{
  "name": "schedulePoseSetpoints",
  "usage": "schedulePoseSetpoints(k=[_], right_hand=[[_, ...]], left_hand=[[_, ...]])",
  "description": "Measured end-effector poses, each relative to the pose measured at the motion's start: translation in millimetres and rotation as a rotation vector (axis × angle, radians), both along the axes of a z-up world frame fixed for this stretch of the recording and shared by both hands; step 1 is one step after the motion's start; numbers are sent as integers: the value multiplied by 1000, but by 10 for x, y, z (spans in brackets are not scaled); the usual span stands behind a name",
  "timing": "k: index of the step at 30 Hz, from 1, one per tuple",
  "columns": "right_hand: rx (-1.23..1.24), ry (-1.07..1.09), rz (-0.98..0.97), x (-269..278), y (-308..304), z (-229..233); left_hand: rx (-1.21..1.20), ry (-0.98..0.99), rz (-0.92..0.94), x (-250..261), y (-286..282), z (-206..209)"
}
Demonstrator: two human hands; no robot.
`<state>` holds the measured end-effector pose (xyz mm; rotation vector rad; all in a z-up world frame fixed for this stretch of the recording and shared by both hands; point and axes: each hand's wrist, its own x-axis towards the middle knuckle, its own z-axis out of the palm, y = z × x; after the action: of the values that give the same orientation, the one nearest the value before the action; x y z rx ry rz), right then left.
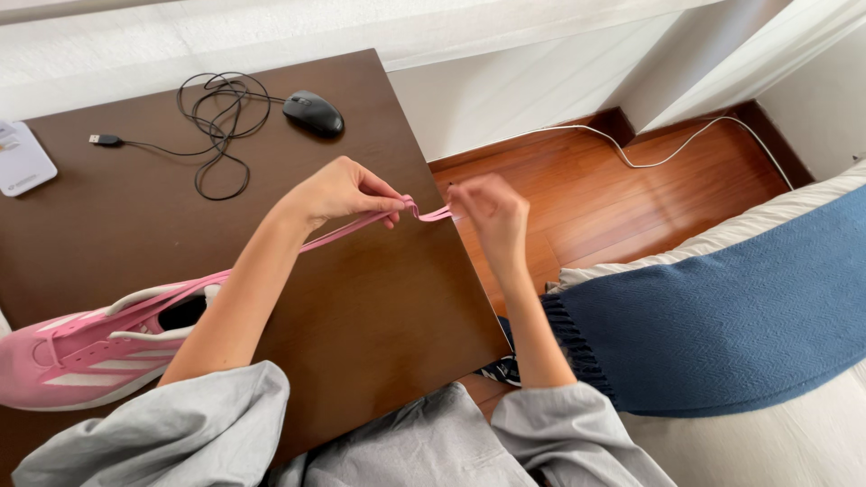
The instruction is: The person unlaces a pink sneaker on a desk, then relaces it by threading the laces through the eyelets and tying a knot. The second shoe remains unlaced on the desk.
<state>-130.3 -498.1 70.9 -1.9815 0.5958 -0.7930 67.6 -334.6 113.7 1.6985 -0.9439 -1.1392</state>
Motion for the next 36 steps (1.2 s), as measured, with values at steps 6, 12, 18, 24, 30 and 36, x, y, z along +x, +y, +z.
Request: schedulePoseSetpoints(k=[6,12,18,24,30,36], right_hand=[[714,-142,524,148,906,-252],[1048,-272,503,397,1227,-184],[1120,-269,495,511,1312,-152],[1018,-314,406,619,1146,-90],[958,-353,345,660,1059,-7],[979,-370,315,680,1022,48]], left_hand=[[2,11,71,-96,367,155],[209,-206,189,-259,962,308],[223,-251,291,-346,1565,376],[230,-357,393,-416,2104,325],[196,-309,443,-385,2379,156],[175,-269,477,-396,2405,42]])
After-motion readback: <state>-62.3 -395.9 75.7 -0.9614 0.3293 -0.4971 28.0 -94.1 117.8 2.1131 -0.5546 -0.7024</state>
